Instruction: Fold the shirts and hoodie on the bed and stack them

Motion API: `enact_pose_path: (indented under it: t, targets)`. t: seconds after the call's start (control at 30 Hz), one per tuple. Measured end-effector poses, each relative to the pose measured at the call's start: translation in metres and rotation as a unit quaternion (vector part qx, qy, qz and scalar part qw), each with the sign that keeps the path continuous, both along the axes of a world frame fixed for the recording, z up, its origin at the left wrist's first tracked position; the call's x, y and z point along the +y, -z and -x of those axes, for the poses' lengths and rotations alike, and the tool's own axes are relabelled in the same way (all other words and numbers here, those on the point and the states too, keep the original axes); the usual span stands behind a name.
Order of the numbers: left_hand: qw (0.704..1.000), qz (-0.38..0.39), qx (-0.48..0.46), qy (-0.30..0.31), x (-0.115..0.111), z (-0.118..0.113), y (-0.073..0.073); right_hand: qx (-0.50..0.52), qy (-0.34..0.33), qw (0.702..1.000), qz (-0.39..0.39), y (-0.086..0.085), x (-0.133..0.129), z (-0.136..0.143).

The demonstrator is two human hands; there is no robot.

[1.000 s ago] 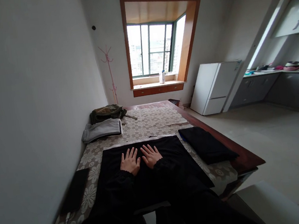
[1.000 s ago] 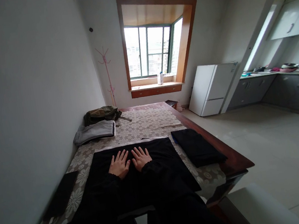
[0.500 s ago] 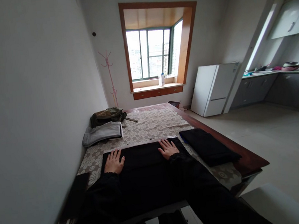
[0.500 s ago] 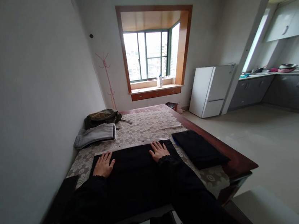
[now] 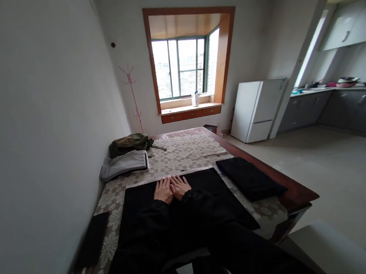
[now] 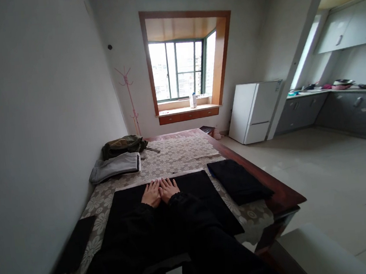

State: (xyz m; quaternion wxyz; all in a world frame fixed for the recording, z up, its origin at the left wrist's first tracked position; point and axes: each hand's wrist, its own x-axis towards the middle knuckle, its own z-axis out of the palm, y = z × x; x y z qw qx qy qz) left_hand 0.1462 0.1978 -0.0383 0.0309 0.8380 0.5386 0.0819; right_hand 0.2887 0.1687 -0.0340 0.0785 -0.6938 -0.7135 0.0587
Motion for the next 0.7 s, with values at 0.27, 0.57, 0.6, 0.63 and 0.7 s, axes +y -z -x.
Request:
enact_pose_path:
  t: [0.27, 0.57, 0.6, 0.63, 0.7]
  targets:
    - [0.996, -0.011, -0.008, -0.089, 0.027, 0.067, 0.014, -0.005, 0.061, 0.998, 0.021, 0.024, 0.014, -0.054]
    - [0.993, -0.023, -0.005, -0.114, 0.042, 0.129, 0.015, -0.034, 0.139, 0.99, 0.01, 0.032, 0.011, -0.153]
    - [0.994, -0.022, -0.005, -0.111, 0.044, 0.13, 0.015, -0.036, 0.138, 0.99, 0.011, 0.032, 0.011, -0.16]
    - [0.994, -0.021, -0.005, -0.107, 0.045, 0.131, 0.015, -0.038, 0.137, 0.99, 0.011, 0.033, 0.011, -0.165]
    - [0.995, -0.018, -0.005, -0.101, 0.046, 0.132, 0.016, -0.041, 0.132, 0.99, 0.012, 0.035, 0.012, -0.171]
